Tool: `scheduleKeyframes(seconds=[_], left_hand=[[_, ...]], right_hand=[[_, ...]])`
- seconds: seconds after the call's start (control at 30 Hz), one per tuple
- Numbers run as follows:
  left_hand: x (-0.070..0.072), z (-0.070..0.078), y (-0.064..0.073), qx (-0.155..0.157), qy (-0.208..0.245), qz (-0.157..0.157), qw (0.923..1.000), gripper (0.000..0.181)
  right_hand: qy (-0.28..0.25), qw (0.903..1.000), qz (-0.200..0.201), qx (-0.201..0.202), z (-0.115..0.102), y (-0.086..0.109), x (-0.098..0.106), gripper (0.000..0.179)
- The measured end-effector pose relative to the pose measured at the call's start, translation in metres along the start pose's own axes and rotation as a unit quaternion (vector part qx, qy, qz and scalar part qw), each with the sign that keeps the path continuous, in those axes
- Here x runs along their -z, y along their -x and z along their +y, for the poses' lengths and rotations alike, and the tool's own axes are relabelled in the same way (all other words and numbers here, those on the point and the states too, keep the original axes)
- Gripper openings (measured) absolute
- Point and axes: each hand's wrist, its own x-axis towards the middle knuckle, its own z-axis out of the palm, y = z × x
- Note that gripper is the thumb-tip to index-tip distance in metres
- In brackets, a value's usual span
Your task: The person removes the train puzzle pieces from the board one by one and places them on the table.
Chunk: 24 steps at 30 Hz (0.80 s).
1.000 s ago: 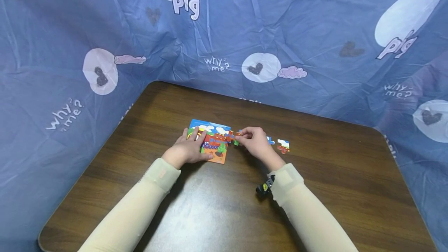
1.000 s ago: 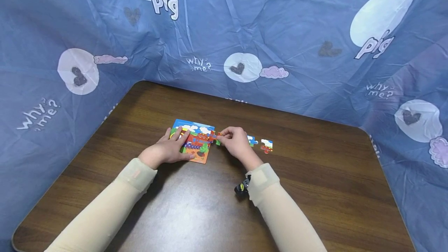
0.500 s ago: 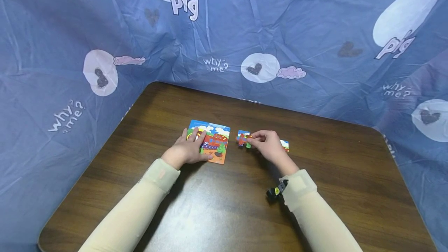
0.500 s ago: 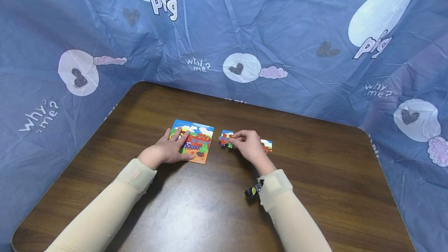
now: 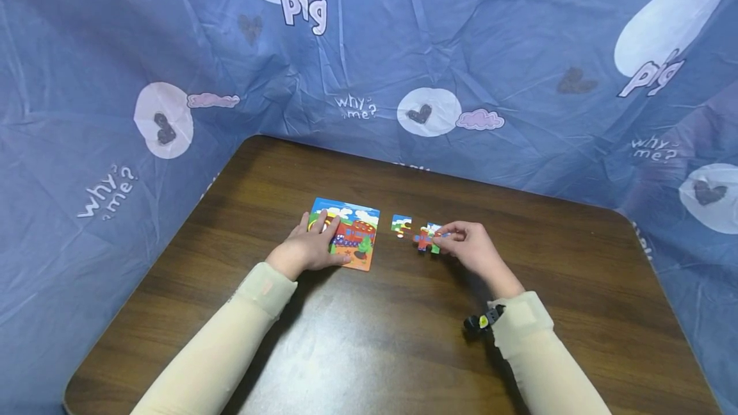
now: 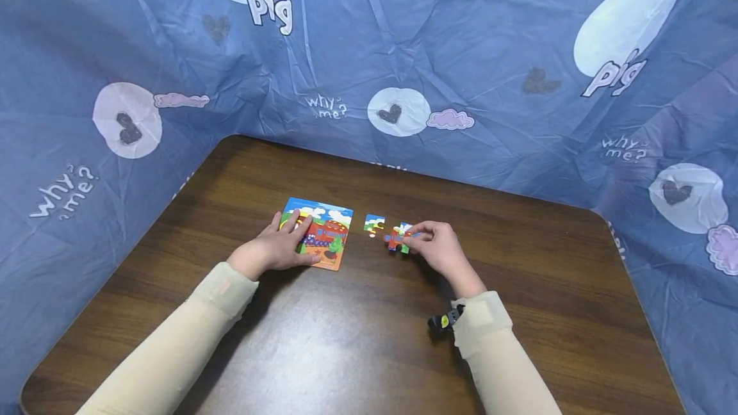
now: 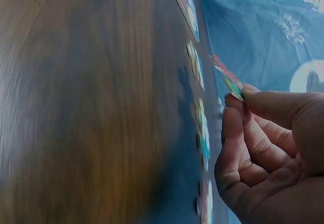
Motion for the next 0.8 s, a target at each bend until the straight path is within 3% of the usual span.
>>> scheduleKeyframes(seconds=[0.4,0.8], left_hand=[[0.000,0.000,-0.001,-0.005,-0.001,0.002,1.0000,0.102],[0.002,0.001,0.002,-0.001,0.003,0.002,1.0000,0.102]], right_hand=[[0.001,0.9988,-0.023,-0.044,0.021,0.017,0.041,0.028],[0.007,0.9961,-0.043,-0.077,0.039,0.032,0.066,0.031]])
